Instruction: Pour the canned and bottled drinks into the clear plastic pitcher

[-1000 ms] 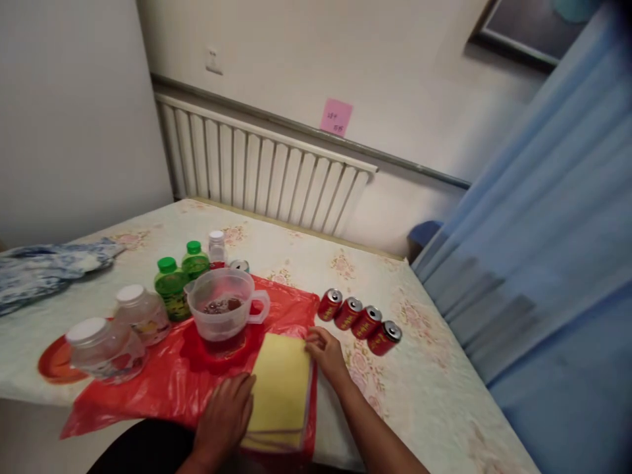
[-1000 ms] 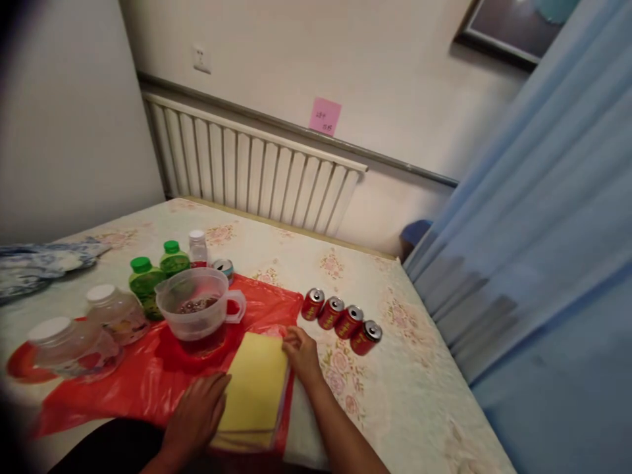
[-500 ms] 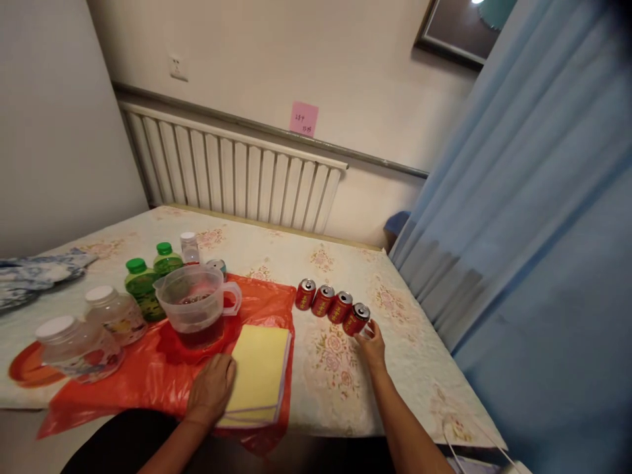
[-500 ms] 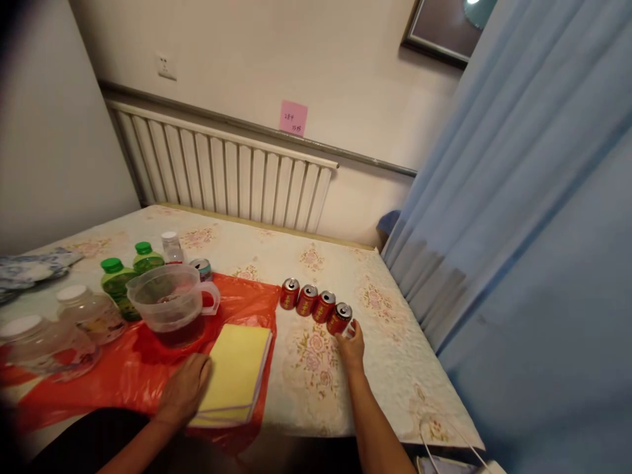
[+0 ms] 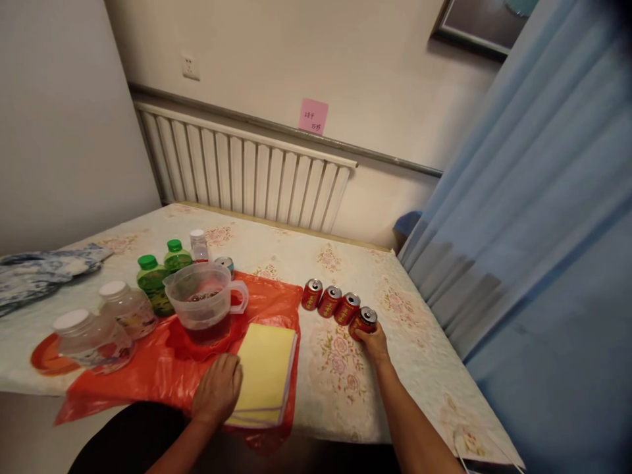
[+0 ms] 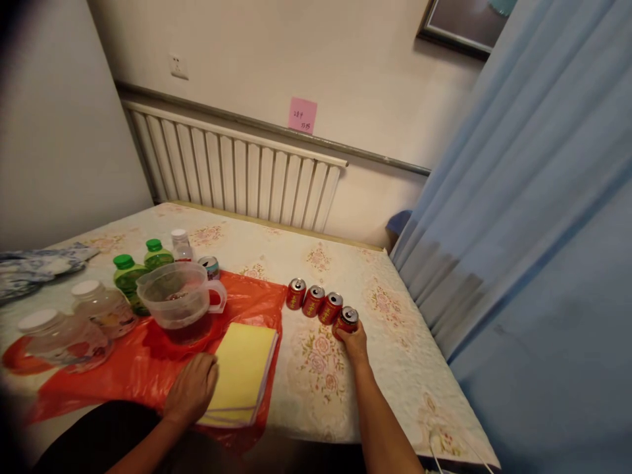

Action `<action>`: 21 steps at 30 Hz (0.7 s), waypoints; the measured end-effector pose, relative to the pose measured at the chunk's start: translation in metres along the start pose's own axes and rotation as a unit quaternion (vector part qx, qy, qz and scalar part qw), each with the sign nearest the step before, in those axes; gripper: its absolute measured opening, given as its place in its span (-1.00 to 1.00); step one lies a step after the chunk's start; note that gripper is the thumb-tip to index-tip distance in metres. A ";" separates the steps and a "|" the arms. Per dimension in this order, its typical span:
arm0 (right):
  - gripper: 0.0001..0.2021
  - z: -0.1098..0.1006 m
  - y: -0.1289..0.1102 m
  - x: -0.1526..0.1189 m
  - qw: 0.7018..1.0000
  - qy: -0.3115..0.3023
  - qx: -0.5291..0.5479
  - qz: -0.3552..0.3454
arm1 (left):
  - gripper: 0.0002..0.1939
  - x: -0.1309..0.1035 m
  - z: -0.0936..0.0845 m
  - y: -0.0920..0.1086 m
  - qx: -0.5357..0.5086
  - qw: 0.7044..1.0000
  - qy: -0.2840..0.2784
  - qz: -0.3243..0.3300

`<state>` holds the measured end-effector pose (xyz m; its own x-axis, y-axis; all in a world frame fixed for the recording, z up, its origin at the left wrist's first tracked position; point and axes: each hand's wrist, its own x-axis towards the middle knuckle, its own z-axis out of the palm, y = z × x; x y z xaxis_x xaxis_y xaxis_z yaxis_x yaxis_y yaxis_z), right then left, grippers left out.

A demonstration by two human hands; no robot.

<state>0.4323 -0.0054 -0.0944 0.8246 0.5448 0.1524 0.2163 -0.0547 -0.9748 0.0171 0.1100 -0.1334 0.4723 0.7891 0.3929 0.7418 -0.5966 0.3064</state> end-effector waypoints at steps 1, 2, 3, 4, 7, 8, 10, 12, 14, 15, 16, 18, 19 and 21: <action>-0.40 0.001 -0.001 -0.005 1.000 0.005 -0.008 -0.001 | -0.79 0.000 0.000 0.000 -0.001 1.000 0.001 0.000; -0.40 0.002 -0.003 -0.011 1.000 0.008 -0.015 -0.003 | -0.79 0.000 0.000 0.000 -0.001 1.000 0.002 0.001; -0.41 0.004 -0.005 -0.017 1.000 0.008 -0.021 -0.006 | -0.78 0.000 0.000 0.000 0.000 1.000 0.000 0.003; -0.42 0.007 -0.008 -0.024 1.000 0.006 -0.029 -0.010 | -0.77 0.000 -0.001 0.000 0.003 1.000 -0.003 0.004; -0.41 0.019 -0.021 -0.043 0.997 -0.014 -0.066 -0.045 | -0.77 -0.001 -0.002 0.001 0.013 1.000 -0.010 0.001; -0.40 0.025 -0.027 -0.048 0.995 -0.024 -0.080 -0.062 | -0.77 -0.001 -0.002 0.002 0.015 1.000 -0.009 -0.001; -0.37 0.040 -0.043 -0.055 0.989 -0.049 -0.095 -0.099 | -0.77 -0.003 -0.003 0.003 0.017 1.000 -0.005 -0.006; -0.34 0.057 -0.062 -0.059 0.983 -0.082 -0.094 -0.135 | -0.77 -0.004 -0.005 0.005 0.018 1.000 -0.005 -0.011; -0.34 0.076 -0.084 -0.059 0.973 -0.107 -0.101 -0.180 | -0.76 -0.005 -0.007 0.007 0.021 1.000 -0.010 -0.020; -0.35 0.085 -0.096 -0.059 0.966 -0.115 -0.107 -0.204 | -0.76 -0.005 -0.008 0.008 0.022 0.999 -0.013 -0.024; -0.36 0.095 -0.108 -0.059 0.959 -0.122 -0.115 -0.230 | -0.76 -0.006 -0.009 0.009 0.024 0.999 -0.016 -0.028; -0.40 0.115 -0.132 -0.058 0.938 -0.142 -0.130 -0.287 | -0.76 -0.006 -0.010 0.010 0.024 0.999 -0.017 -0.034; -0.42 0.125 -0.144 -0.057 0.926 -0.156 -0.135 -0.317 | -0.76 -0.007 -0.010 0.010 0.023 0.999 -0.015 -0.036; -0.44 0.146 -0.166 -0.056 0.902 -0.174 -0.143 -0.369 | -0.77 -0.008 -0.009 0.010 0.018 0.999 -0.010 -0.040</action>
<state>0.2740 0.0951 0.0352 0.1977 0.7482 0.6333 0.8055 0.2442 -0.5399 0.0168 0.0964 -0.1260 0.4206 0.8366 0.3509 0.7936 -0.5267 0.3045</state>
